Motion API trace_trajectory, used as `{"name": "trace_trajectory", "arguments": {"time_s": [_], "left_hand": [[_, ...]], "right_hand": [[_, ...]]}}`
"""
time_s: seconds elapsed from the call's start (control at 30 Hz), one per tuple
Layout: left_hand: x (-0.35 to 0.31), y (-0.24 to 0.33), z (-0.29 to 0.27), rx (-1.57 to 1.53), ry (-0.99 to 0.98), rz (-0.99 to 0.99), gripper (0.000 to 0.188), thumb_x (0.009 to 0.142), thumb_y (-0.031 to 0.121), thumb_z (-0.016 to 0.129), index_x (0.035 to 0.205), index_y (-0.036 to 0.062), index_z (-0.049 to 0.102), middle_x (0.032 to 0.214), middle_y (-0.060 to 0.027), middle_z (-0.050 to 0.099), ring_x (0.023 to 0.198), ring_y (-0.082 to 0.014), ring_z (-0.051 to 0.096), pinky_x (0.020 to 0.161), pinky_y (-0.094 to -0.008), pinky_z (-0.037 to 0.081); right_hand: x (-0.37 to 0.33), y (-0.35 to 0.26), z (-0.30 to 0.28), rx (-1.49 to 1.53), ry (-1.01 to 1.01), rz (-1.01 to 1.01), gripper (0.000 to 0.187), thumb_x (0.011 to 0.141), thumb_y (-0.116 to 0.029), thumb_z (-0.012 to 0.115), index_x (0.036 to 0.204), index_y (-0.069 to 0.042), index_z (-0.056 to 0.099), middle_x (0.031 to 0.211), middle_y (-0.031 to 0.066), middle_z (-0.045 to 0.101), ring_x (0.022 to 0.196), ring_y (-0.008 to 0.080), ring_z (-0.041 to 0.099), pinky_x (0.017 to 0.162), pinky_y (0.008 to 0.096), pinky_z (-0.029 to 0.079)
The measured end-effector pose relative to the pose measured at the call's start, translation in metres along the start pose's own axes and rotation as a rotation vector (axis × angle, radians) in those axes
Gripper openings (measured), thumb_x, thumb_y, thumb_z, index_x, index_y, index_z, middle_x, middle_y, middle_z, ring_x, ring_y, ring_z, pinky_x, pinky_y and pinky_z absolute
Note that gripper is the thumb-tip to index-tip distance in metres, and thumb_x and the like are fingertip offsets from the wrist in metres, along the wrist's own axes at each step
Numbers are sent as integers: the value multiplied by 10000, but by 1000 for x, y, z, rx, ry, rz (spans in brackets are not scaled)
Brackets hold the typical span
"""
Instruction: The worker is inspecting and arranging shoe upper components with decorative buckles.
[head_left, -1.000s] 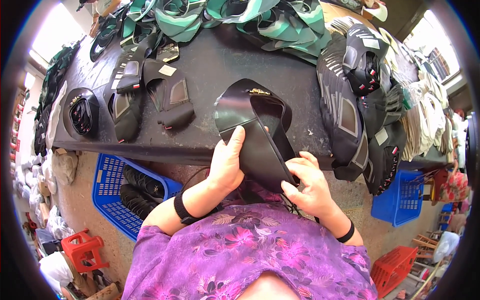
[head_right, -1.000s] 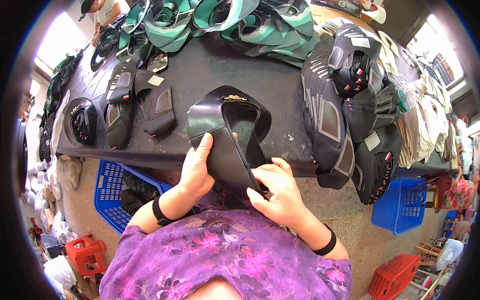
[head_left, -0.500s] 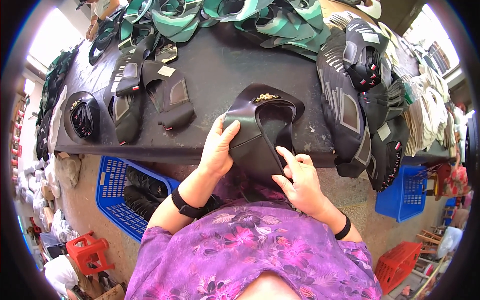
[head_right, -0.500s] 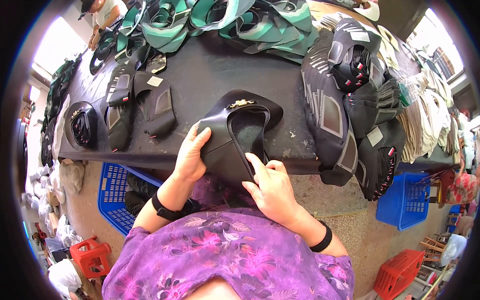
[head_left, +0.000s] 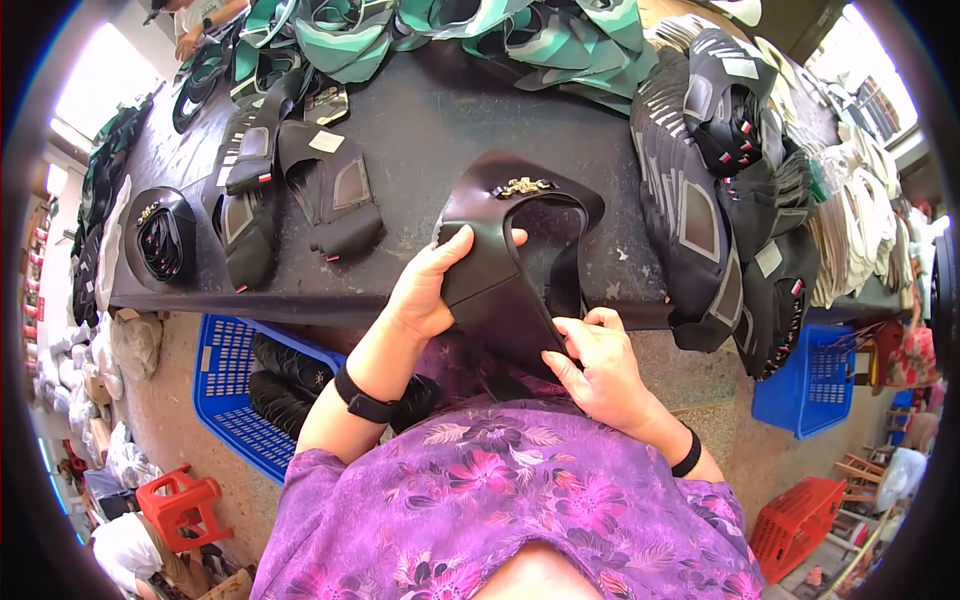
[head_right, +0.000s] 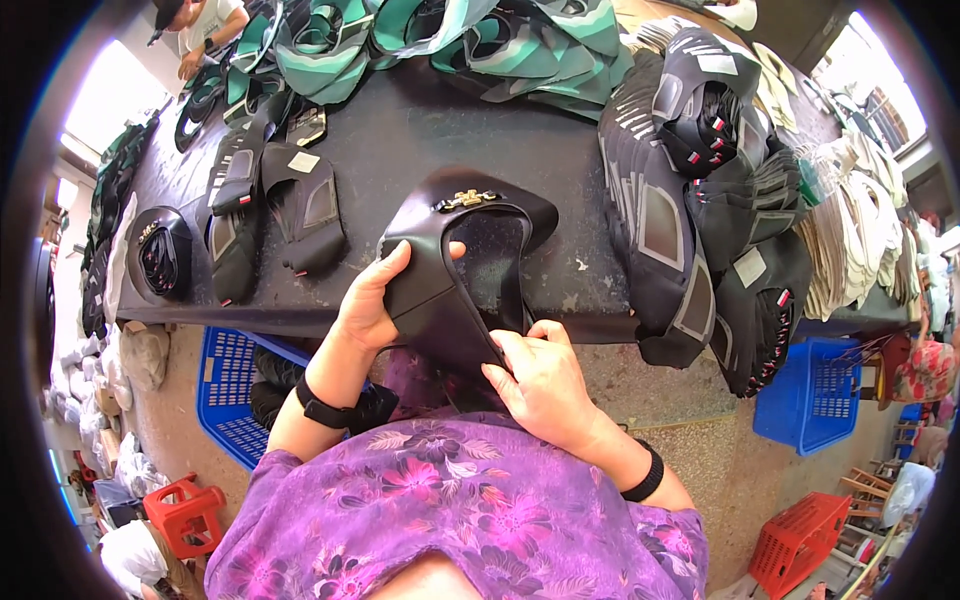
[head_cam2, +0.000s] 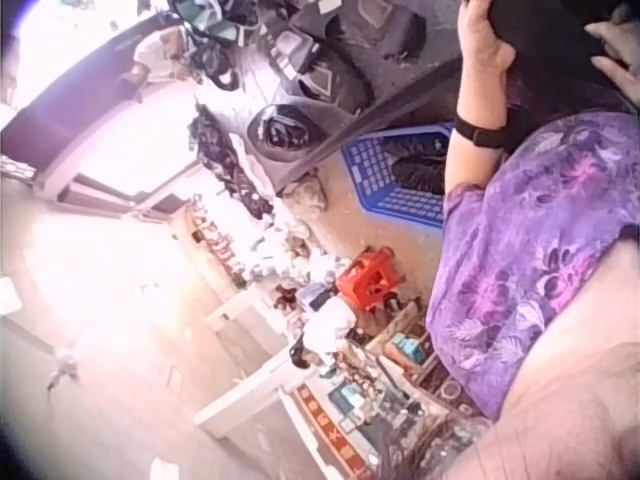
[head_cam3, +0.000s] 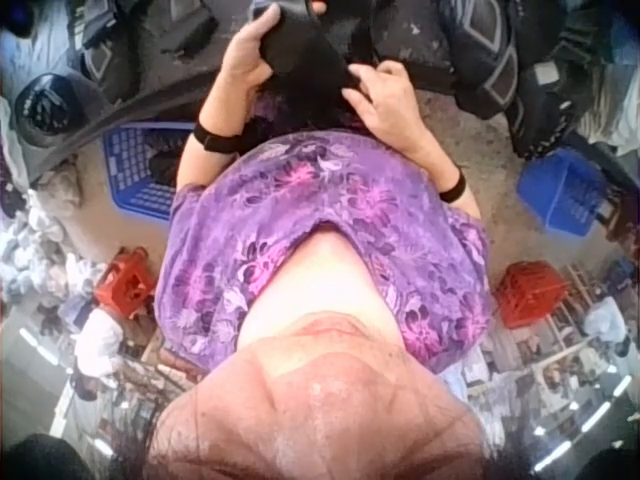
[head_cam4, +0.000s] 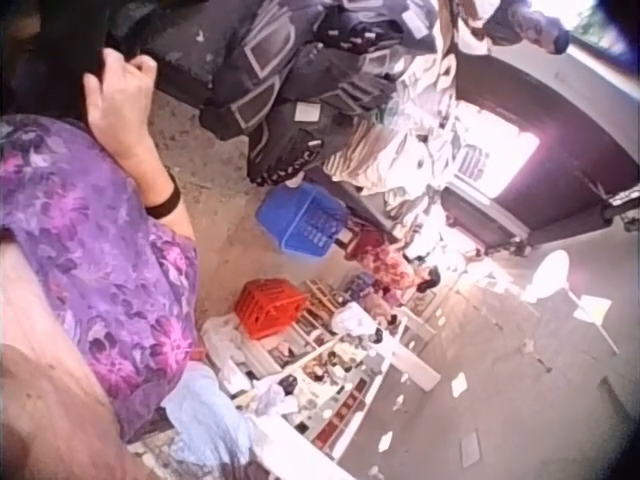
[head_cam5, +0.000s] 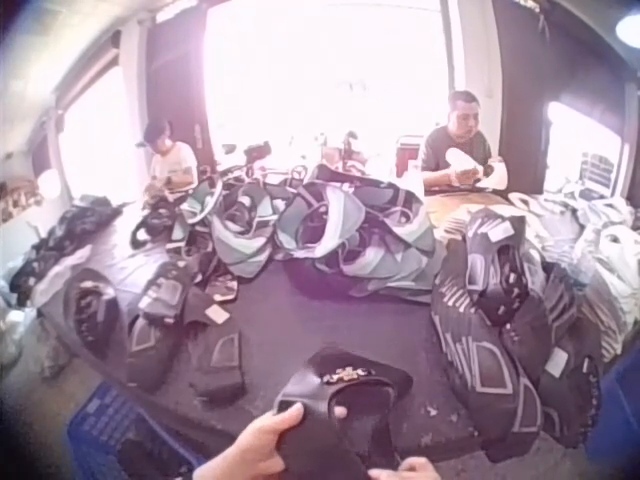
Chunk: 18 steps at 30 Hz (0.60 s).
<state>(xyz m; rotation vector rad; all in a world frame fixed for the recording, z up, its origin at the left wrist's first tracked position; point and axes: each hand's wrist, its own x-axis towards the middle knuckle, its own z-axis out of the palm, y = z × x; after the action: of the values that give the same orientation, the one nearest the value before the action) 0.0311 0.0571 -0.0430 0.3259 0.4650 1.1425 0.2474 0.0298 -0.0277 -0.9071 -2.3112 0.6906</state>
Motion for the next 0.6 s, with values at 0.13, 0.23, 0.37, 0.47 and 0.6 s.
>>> {"name": "trace_trajectory", "arguments": {"time_s": [0.13, 0.23, 0.37, 0.47, 0.6], "left_hand": [[-2, -2, 12, 174, 98, 120, 388, 879, 266, 492, 1158, -1, 452, 1108, -167, 545, 932, -254, 575, 822, -393, 475], [-3, -2, 12, 249, 71, 147, 379, 878, 263, 499, 1154, 8, 449, 1071, -157, 561, 925, -244, 576, 819, -386, 476], [-5, -14, 20, 298, 64, 216, 341, 872, 249, 517, 1112, 9, 483, 1025, -143, 581, 902, -229, 581, 807, -366, 482], [-10, -7, 26, 431, 45, 176, 310, 850, 208, 556, 1078, 1, 516, 991, -124, 599, 888, -200, 586, 806, -333, 471], [-11, 21, 26, 529, -50, 54, 297, 840, 206, 570, 1049, -2, 541, 940, -125, 616, 857, -194, 597, 785, -318, 476]], "right_hand": [[0, 1, 0, -40, 12, -13, 245, 728, -133, 632, 910, -9, 526, 582, 70, 539, 573, 239, 522, 732, 343, 357], [6, 0, 0, -132, 27, -45, 232, 723, -148, 638, 883, -15, 536, 587, 74, 522, 579, 242, 501, 724, 346, 346], [28, -8, 2, -222, 118, -52, 236, 713, -174, 647, 861, -20, 547, 623, 97, 530, 620, 253, 493, 725, 351, 331], [34, 0, 13, -180, 128, -73, 203, 701, -157, 654, 798, -32, 527, 608, 89, 530, 597, 260, 504, 694, 349, 343], [39, 0, 21, -162, 109, -125, 190, 685, -150, 653, 745, -55, 499, 572, 77, 522, 578, 234, 527, 705, 333, 367]]}}
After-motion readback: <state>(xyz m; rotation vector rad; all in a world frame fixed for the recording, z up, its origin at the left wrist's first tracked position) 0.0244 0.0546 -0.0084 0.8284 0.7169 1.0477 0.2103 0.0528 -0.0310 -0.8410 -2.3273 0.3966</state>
